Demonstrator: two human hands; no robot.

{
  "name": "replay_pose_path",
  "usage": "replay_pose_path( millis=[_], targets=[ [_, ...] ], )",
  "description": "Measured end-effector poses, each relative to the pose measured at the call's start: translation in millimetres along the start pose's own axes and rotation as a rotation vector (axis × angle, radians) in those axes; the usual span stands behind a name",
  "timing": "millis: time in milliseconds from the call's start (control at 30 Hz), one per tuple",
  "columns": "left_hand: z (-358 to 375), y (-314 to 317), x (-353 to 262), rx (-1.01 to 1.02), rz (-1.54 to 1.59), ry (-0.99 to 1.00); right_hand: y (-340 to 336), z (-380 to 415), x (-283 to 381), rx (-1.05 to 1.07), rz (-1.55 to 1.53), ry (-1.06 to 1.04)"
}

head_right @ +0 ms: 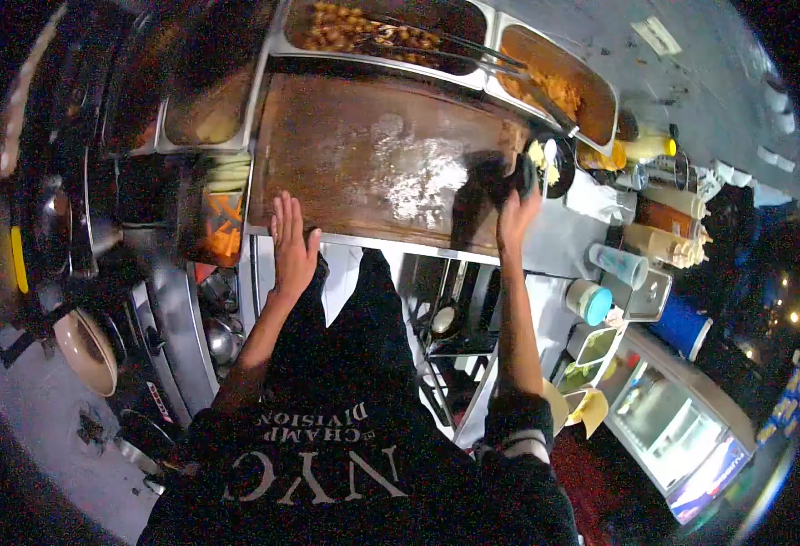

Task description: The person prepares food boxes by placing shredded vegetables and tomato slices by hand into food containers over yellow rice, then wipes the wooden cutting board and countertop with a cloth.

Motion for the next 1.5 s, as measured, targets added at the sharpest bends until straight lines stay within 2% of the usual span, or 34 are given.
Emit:
replay_pose_path(
  millis=[67, 133, 267, 333, 400, 467, 500, 533, 567, 600, 633, 667, 733, 767, 800, 867, 900, 1000, 1067, 1100, 1133, 1167, 1200, 1267, 1333, 1367, 1433, 1467, 1500],
  targets=[
    [1, 0, 2, -0.009, 0.036, 0.023, 47, -21, 6, 0.036, 0.382, -0.239],
    [2, -1, 4, -0.013, 0.051, 0.019, 103, -14, 4, 0.006, 0.677, -0.287],
    [-1, 2, 4, -0.038, 0.091, 0.025, 200, 34, 47, 0.058, 0.579, -0.344],
    [1, 3, 6, -0.032, 0.088, 0.038, 234, 49, 87, 0.217, 0.468, -0.258],
    [5, 3, 5, -0.028, 0.082, 0.06, 231, 49, 92, 0.207, 0.371, -0.328],
    [1, 0, 5, -0.033, 0.082, 0.072, 195, 37, 82, 0.373, 0.02, -0.159],
    [3, 0, 5, -0.026, 0.091, 0.07, 164, 33, 98, 0.289, 0.202, 0.163],
    [2, -1, 4, -0.022, 0.098, 0.068, 134, 22, 80, 0.154, 0.126, -0.153],
    [1, -1, 5, -0.026, 0.082, 0.062, 103, 12, 97, 0.119, 0.074, -0.151],
    [1, 0, 6, -0.029, 0.068, 0.055, 76, 7, 114, 0.032, 0.181, -0.193],
    [1, 2, 5, -0.027, 0.055, 0.049, 58, -5, 75, 0.007, 0.122, -0.119],
    [1, 3, 4, -0.022, 0.047, 0.044, 49, -10, 56, 0.006, 0.289, -0.157],
    [1, 3, 4, -0.017, 0.032, 0.023, 67, -8, 40, 0.133, 0.679, -0.275],
    [1, 3, 4, -0.036, 0.078, 0.042, 91, 3, 23, 0.176, 1.078, -0.208],
    [2, 4, 4, -0.04, 0.082, 0.041, 96, 0, 22, 0.154, 1.067, -0.281],
    [2, 5, 6, -0.061, 0.083, 0.023, 85, -36, 7, 0.122, 0.782, -0.397],
    [2, 6, 6, -0.081, 0.072, 0.004, 90, -45, 13, 0.046, 0.802, -0.341],
    [0, 6, 2, -0.125, 0.04, -0.043, 123, -62, 39, 0.159, 0.592, -0.522],
    [-1, 6, -1, -0.145, 0.022, -0.064, 155, -56, 77, 0.185, 0.602, -0.558],
    [-1, 6, -1, -0.176, 0.057, -0.053, 175, -52, 84, 0.212, 0.487, -0.531],
    [0, 7, -2, -0.182, 0.052, -0.052, 199, -46, 85, 0.221, 0.526, -0.543],
    [0, 7, -2, -0.19, 0.046, -0.049, 229, -46, 75, 0.384, 0.401, -0.565],
    [-2, 7, -2, -0.201, 0.038, -0.046, 245, -24, 99, 0.397, 0.438, -0.597],
    [-1, 7, -3, -0.196, 0.019, -0.059, 265, 4, 131, 0.583, 0.429, -0.768],
    [1, 1, -6, -0.213, 0.072, -0.04, 257, -17, 130, 0.693, 0.115, -0.761],
    [7, 0, -3, -0.273, 0.101, -0.094, 251, -32, 129, 0.75, -0.038, -0.754],
    [13, 5, 1, -0.4, 0.164, -0.199, 221, -70, 151, 0.586, -0.145, -0.852],
    [19, 7, 2, -0.5, 0.291, -0.297, 211, -82, 167, 0.538, -0.035, -0.78],
    [25, 13, 0, -0.599, 0.419, -0.386, 230, -92, 153, 0.542, 0.147, -0.825]
  ],
)
Point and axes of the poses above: each hand's wrist, its own z-axis away from the middle knuckle, its own y-axis out of the palm, x = y × z, the point moved 8 cm from there along -z, towards the middle knuckle, and after that the axes turned 12 degrees about x, right-handed, at the moved point
